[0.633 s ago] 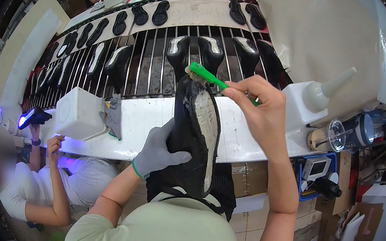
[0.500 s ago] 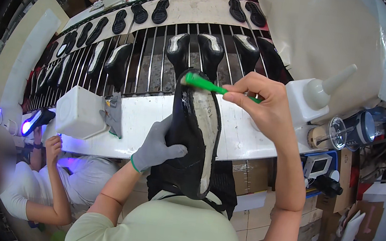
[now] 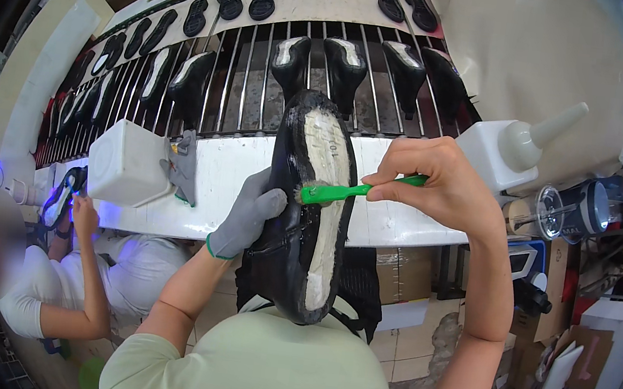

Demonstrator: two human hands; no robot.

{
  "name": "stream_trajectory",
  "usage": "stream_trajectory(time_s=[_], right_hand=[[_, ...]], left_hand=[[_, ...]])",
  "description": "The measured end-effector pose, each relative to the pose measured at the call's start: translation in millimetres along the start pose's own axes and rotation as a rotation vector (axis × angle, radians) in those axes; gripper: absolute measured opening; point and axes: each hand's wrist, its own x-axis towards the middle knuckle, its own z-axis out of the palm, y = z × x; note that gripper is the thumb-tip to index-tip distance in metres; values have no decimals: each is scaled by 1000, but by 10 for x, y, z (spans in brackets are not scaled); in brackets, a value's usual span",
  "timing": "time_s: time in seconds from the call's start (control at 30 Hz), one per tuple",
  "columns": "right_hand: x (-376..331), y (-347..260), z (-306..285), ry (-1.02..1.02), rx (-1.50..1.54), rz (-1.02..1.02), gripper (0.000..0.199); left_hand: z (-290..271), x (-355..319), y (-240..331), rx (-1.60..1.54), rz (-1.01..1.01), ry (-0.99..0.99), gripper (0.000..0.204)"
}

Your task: Applying glue or adhesive to the sole and edges of a shoe using a brush.

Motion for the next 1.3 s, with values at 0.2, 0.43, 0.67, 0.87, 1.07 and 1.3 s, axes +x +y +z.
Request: stream_trajectory(time_s=[0.2,0.43,0.67,0.87,1.07,1.3], right_hand=[[-32,62,72,-55,45,16,15],[-156,9,231,-207,224,118,13],[107,325,202,236,229,174,14],[-99,396,385,166,342,248,12],[-247,132,515,89,382,211,11],[118,171,508,343,70,89,9]], left_hand=[[15,41,-103,-46,71,95,54],[-75,46,-214,-162,31,145,52],[105,50,-205,-366,0,110,62],[-57,126,-293,-411,59,269,56],[-254,111,-199,-197,136,437,45],[-126,93,-125,-91,171,337,42]])
